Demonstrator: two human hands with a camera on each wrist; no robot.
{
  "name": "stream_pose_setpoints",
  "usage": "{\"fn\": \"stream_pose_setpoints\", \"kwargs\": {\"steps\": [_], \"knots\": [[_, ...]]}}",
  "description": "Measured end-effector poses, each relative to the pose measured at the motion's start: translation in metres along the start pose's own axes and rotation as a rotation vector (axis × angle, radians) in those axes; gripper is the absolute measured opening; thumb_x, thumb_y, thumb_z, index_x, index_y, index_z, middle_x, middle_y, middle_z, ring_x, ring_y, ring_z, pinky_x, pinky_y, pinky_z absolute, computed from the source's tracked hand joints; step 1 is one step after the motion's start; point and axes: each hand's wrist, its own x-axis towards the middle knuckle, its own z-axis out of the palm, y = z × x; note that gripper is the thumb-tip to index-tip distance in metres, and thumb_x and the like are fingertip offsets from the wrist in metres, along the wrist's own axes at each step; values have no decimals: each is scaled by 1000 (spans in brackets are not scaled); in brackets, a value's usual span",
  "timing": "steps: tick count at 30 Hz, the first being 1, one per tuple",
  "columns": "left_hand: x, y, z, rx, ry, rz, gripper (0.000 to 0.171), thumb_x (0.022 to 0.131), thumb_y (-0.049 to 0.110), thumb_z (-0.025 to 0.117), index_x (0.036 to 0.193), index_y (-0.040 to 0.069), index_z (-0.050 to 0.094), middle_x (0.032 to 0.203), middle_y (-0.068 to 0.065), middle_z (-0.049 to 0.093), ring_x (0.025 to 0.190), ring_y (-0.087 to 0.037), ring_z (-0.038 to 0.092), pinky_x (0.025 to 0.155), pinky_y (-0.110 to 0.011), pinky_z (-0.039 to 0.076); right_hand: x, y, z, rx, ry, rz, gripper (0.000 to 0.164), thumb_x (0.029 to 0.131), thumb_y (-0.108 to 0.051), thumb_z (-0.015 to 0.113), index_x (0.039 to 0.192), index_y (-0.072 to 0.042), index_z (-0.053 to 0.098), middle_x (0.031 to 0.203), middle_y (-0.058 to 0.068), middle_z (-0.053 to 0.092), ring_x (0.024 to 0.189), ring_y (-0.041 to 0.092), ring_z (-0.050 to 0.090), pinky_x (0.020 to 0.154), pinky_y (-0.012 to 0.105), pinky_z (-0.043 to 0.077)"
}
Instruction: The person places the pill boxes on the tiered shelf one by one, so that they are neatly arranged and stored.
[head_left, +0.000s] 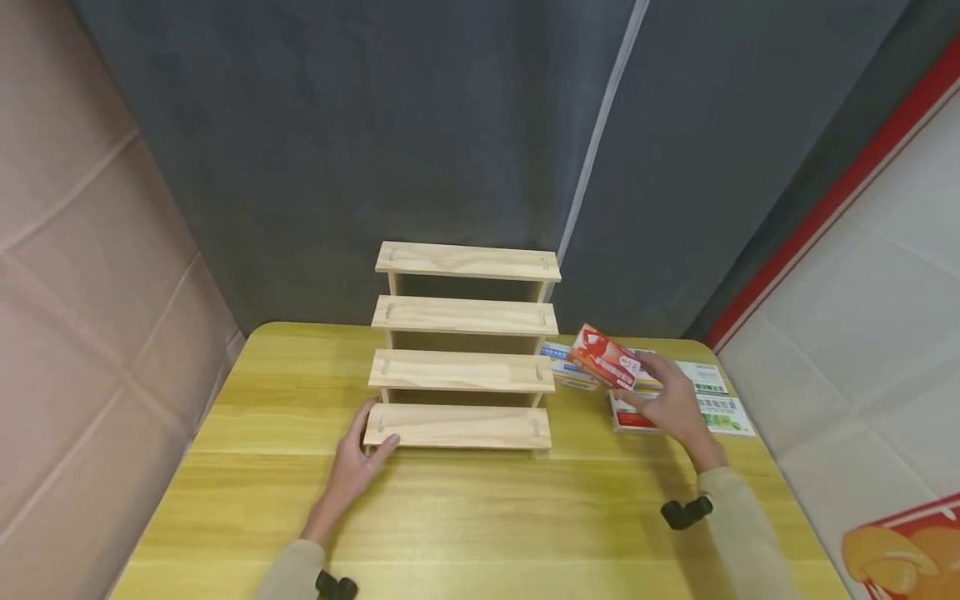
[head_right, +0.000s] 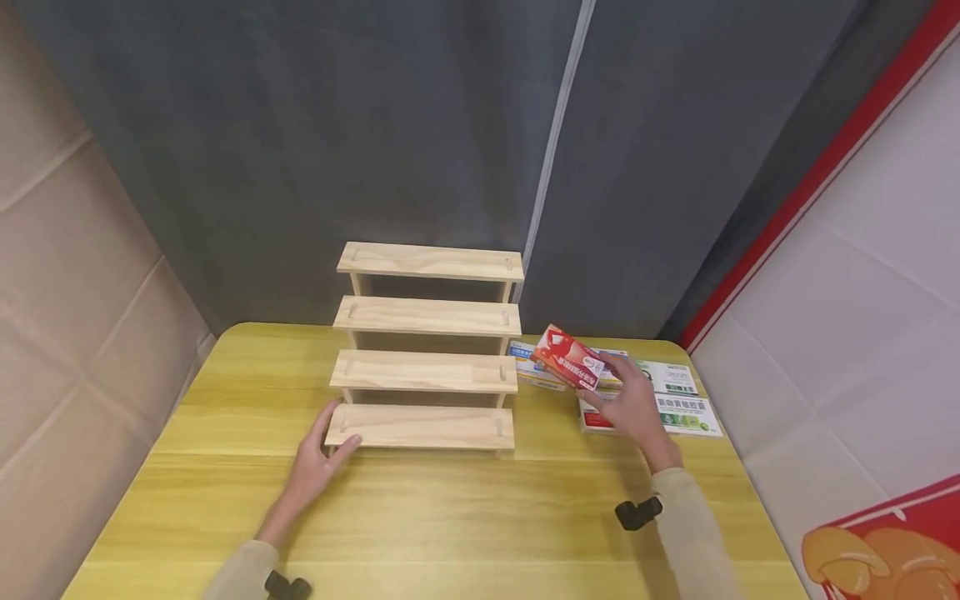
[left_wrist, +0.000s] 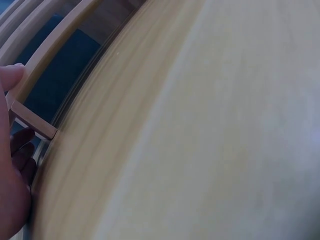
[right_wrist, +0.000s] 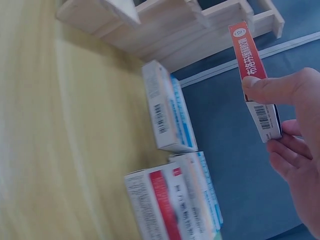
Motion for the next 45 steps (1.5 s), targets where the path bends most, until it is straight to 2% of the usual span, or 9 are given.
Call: {"fn": "stream_pose_setpoints", "kwargs": {"steps": [10, 14, 17, 20, 27, 37, 41, 43, 45], "knots": [[0, -1, 4, -4, 0, -9, 77, 94, 20, 72, 158, 6, 31, 161, -23, 36, 147, -44, 37, 120, -57, 30, 19, -13, -24, -15, -1, 28, 75, 83, -22, 85, 144, 2, 50, 140, 27, 54, 124, 50, 56, 101, 71, 47], [1, 2, 4, -58, -19, -29, 77, 95, 19, 71, 158, 6, 29, 158, -23, 40, 144, -42, 42, 119, -32, 36, 26, -21, -30, -18, 5, 18, 74, 84, -23, 84, 145, 1, 50, 140, 25, 52, 125, 49, 54, 102, 70, 46], [0, 7, 4, -108, -25, -29, 76, 96, 15, 71, 158, 4, 28, 155, -25, 43, 141, -42, 45, 112, -10, 34, 32, -26, -31, -10, 19, -1, 74, 83, -20, 85, 144, 2, 50, 138, 25, 52, 124, 47, 55, 103, 69, 47], [0, 6, 5, -103, -17, -15, 76, 95, 14, 71, 158, 4, 29, 154, -26, 44, 140, -43, 46, 107, -3, 31, 38, -29, -33, -9, 57, -45, 73, 80, -16, 87, 142, 3, 52, 134, 25, 55, 119, 45, 59, 101, 68, 48], [1, 1, 7, -62, 0, -7, 75, 95, 18, 72, 157, 6, 31, 157, -24, 42, 142, -42, 45, 108, -5, 29, 52, -41, -38, -47, 74, -73, 74, 81, -18, 86, 143, 2, 52, 137, 24, 55, 122, 44, 57, 100, 67, 49], [1, 0, 8, -66, 13, -9, 76, 93, 17, 73, 157, 6, 32, 155, -22, 45, 140, -40, 47, 108, -6, 31, 71, -64, -31, -8, 60, -116, 74, 79, -12, 87, 143, -1, 53, 137, 21, 55, 124, 42, 56, 103, 65, 49], [2, 0, 8, -51, 12, -21, 76, 94, 19, 73, 157, 6, 32, 158, -21, 42, 143, -40, 44, 118, -28, 36, 80, -71, -27, -13, 63, -143, 75, 78, -15, 88, 143, -1, 54, 137, 20, 56, 124, 40, 56, 104, 63, 50], [3, -1, 9, -53, 12, -19, 76, 95, 19, 72, 157, 7, 32, 159, -21, 39, 145, -41, 41, 121, -42, 33, 85, -75, -27, -11, 68, -166, 75, 78, -15, 88, 143, -1, 54, 137, 20, 56, 124, 40, 56, 103, 62, 50], [4, -1, 10, -51, 13, -17, 75, 95, 19, 72, 157, 8, 32, 161, -20, 37, 146, -41, 39, 121, -50, 30, 90, -79, -26, -6, 72, -191, 76, 77, -14, 89, 143, -1, 54, 136, 21, 56, 124, 41, 57, 102, 62, 51]]}}
